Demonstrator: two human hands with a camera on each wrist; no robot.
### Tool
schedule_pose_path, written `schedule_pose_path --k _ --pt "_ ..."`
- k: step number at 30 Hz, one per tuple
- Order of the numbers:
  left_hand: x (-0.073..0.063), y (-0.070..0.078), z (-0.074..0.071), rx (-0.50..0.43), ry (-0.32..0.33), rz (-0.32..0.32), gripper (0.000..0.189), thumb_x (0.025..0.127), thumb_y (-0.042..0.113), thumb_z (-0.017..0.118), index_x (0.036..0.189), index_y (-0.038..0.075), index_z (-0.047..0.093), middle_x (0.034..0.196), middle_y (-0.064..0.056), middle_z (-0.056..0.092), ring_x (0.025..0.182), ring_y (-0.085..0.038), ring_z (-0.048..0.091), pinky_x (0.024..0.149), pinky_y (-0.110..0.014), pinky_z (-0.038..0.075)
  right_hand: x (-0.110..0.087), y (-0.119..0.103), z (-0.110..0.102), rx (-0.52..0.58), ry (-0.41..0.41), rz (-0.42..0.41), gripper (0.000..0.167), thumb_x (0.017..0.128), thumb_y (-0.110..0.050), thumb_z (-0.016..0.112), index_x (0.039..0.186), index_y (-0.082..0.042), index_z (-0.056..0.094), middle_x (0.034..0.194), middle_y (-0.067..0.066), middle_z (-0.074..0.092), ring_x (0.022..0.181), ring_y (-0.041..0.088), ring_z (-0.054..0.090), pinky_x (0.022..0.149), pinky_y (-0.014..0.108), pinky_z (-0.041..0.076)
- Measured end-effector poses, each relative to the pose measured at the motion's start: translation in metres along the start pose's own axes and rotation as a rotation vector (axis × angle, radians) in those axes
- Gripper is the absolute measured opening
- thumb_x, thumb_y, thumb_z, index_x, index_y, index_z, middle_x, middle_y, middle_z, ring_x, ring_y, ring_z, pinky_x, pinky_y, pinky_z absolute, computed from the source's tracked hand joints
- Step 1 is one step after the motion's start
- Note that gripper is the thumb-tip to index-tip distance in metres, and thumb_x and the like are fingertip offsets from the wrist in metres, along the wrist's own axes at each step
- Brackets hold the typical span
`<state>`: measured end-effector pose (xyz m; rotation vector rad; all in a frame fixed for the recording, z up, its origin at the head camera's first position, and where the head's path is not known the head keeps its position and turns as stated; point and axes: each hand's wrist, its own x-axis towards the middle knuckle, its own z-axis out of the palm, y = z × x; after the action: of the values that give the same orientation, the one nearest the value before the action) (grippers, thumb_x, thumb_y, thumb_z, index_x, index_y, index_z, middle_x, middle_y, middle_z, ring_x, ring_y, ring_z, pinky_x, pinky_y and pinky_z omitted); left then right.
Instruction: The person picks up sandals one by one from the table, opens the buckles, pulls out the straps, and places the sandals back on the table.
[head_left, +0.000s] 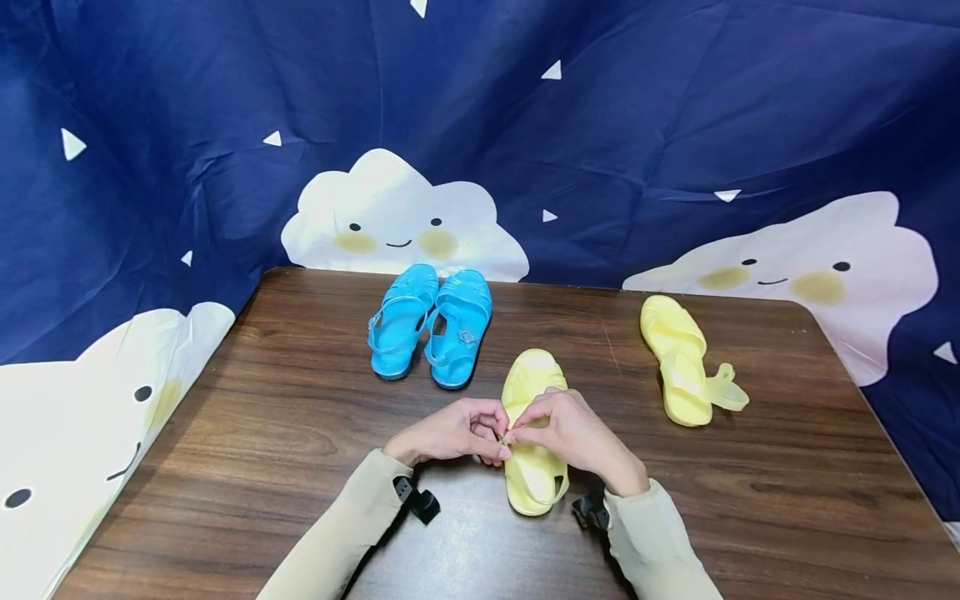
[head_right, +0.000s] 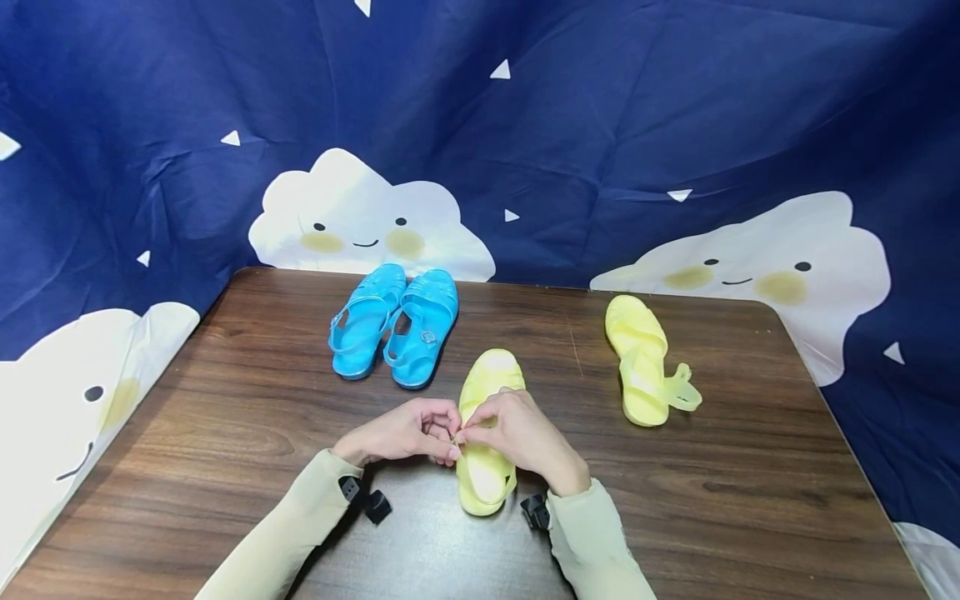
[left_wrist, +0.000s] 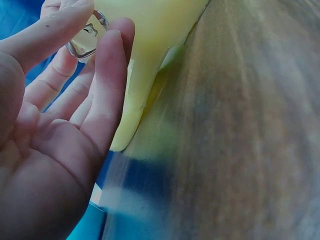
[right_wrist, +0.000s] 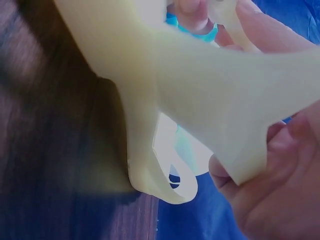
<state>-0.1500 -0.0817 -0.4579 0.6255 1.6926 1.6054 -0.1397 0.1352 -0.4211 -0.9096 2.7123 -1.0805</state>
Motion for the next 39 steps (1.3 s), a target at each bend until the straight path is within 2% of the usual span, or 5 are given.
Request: schedule_pose_path --k 6,12,23,32,39 --pt "-0.0002 -0.001 -0.0033 -0.006 -0.018 0.019 0.02 0.086 -0.002 0.067 0.099 -0.003 0.052 0.085 -0.002 0.069 0.071 -0.012 0.065 0.061 -0.022 0.052 -0.0008 0.0011 -0.002 -0.001 0.01 0.003 0.008 0.08 -0.032 0.078 0.075 -0.025 0.076 0.073 -0.017 0.069 0.073 0.002 0.053 0.07 0.022 0.043" --pt "-0.0006 -0.0027 -0.0071 0.011 -0.033 0.048 0.025 0.085 -0.006 0.064 0.106 -0.007 0.052 0.094 -0.018 0.069 0.078 -0.012 0.068 0.062 -0.022 0.052 -0.0016 0.0047 -0.0049 0.016 -0.003 0.029 0.009 0.08 -0.034 0.077 0.075 -0.028 0.075 0.073 -0.019 0.067 0.073 0.004 0.053 0.065 0.019 0.043" --pt "-0.0037 0.0016 -0.0058 0.115 0.066 0.032 0.018 0.084 -0.003 0.065 0.102 -0.005 0.064 0.095 -0.025 0.071 0.081 -0.025 0.071 0.065 -0.03 0.058 -0.0018 0.0034 -0.0065 -0.003 -0.038 0.079 0.007 0.082 -0.034 0.076 0.078 -0.029 0.074 0.074 -0.02 0.067 0.072 0.005 0.054 0.062 0.019 0.044" --pt "-0.0041 0.0071 -0.0017 0.211 0.11 0.026 0.015 0.084 0.0 0.068 0.099 0.0 0.068 0.091 -0.02 0.073 0.081 -0.04 0.07 0.064 -0.04 0.059 -0.0057 -0.0007 -0.0059 -0.176 -0.104 -0.007 0.023 0.09 -0.032 0.068 0.108 -0.02 0.073 0.097 -0.012 0.072 0.096 0.014 0.062 0.091 0.043 0.038" --pt "-0.0023 0.0058 -0.0016 0.215 0.118 0.03 0.015 0.084 0.0 0.069 0.099 0.0 0.068 0.091 -0.019 0.073 0.082 -0.039 0.07 0.063 -0.038 0.058 -0.0063 -0.002 -0.0091 -0.13 -0.151 -0.026 0.02 0.093 -0.028 0.063 0.108 -0.021 0.074 0.102 -0.009 0.071 0.097 0.01 0.062 0.087 0.032 0.049"
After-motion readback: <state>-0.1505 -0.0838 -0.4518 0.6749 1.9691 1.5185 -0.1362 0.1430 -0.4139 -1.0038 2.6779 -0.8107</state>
